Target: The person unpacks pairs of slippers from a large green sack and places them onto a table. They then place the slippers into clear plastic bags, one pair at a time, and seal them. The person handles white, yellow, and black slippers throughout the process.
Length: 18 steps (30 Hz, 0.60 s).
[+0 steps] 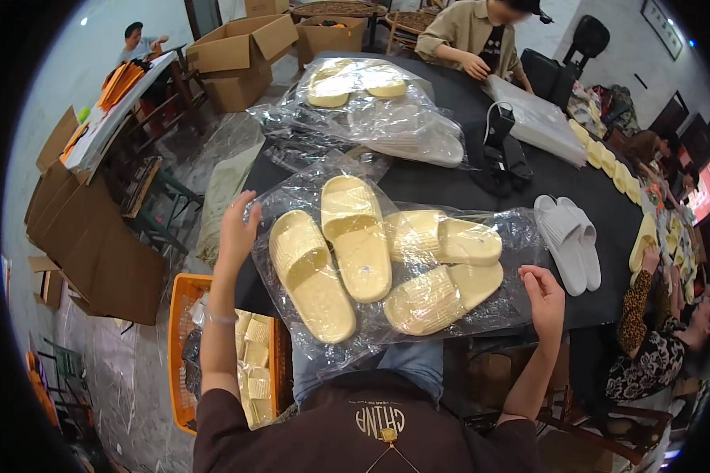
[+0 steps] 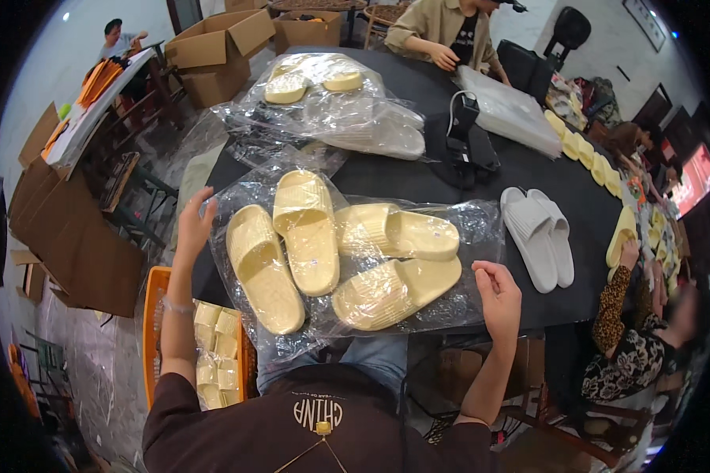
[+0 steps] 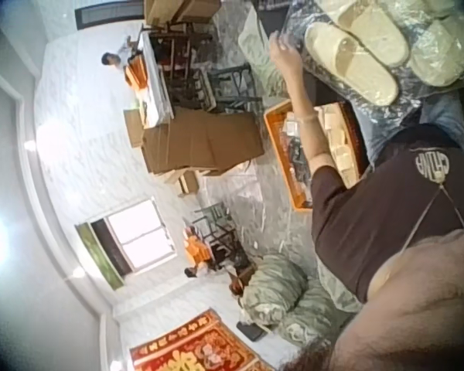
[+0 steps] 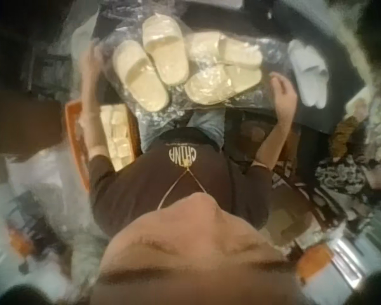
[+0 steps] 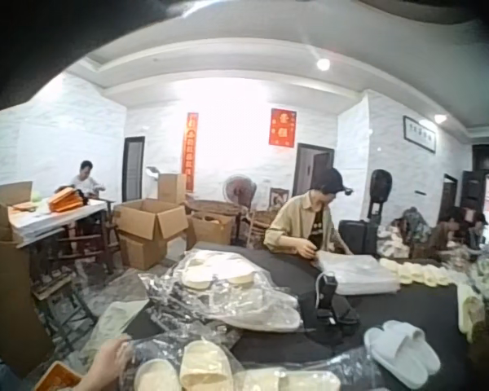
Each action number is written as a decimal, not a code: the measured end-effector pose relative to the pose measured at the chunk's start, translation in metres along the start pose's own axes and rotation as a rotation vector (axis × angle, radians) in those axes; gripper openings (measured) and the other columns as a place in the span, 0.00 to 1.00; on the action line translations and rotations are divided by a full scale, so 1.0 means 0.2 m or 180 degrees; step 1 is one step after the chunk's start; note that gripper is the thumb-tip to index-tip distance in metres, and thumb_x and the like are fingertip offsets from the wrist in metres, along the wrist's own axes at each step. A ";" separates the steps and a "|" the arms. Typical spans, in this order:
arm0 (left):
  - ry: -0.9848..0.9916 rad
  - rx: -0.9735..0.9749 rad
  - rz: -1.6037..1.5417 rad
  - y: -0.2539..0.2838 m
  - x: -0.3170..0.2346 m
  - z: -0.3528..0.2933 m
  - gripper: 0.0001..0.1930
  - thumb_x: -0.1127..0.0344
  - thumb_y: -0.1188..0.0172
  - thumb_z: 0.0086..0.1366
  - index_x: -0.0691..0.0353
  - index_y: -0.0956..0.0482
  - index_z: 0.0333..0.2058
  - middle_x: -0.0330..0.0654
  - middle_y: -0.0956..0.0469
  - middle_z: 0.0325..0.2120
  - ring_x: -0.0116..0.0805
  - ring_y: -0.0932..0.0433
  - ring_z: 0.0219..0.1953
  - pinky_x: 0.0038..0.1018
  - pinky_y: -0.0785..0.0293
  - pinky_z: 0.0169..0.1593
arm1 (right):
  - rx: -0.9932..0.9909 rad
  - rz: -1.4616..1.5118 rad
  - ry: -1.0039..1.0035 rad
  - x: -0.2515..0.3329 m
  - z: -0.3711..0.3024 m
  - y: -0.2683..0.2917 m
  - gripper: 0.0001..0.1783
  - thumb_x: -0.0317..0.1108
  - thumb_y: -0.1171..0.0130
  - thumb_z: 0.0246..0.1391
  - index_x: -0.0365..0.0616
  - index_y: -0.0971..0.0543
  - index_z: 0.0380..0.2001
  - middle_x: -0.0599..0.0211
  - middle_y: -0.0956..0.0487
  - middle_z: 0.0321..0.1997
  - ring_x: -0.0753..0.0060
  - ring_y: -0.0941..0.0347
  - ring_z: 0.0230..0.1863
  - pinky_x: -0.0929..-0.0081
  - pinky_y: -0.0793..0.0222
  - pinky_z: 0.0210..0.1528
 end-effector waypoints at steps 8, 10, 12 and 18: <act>0.0959 0.1451 -0.0100 -0.24 0.13 0.21 0.23 0.50 0.45 0.63 0.67 0.22 0.43 0.54 0.22 0.38 0.50 0.24 0.41 0.37 0.29 0.45 | 0.0089 -0.0415 0.0183 0.12 -0.07 -0.05 0.10 0.30 0.45 0.57 0.36 0.23 0.40 0.66 0.23 0.38 0.79 0.29 0.36 0.80 0.33 0.40; -0.0046 0.0569 0.0859 -0.21 0.18 0.22 0.25 0.47 0.44 0.62 0.67 0.22 0.42 0.52 0.21 0.35 0.48 0.23 0.39 0.36 0.28 0.43 | -0.0117 -0.0860 0.0271 0.15 -0.07 -0.04 0.13 0.33 0.43 0.57 0.37 0.24 0.43 0.62 0.24 0.42 0.72 0.28 0.39 0.76 0.32 0.43; -0.0241 0.0461 0.1077 -0.20 0.16 0.22 0.26 0.45 0.43 0.61 0.67 0.22 0.41 0.52 0.21 0.33 0.47 0.23 0.38 0.35 0.28 0.42 | -0.0534 -0.1351 0.0402 0.14 -0.04 -0.01 0.21 0.39 0.43 0.56 0.38 0.28 0.50 0.57 0.26 0.48 0.63 0.29 0.46 0.69 0.34 0.49; 0.0213 0.1433 0.0613 -0.30 0.18 0.28 0.34 0.33 0.41 0.52 0.66 0.20 0.31 0.52 0.23 0.32 0.47 0.27 0.42 0.32 0.29 0.42 | -0.0459 -0.2326 0.0243 -0.03 0.03 -0.08 0.42 0.52 0.45 0.56 0.39 0.46 0.64 0.48 0.32 0.58 0.49 0.36 0.59 0.61 0.40 0.59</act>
Point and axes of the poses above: each hand's wrist, its own z-axis towards the middle knuckle, its own y-axis out of the back of the hand, x = y × z, the point moved 5 cm from there along z, towards the middle knuckle
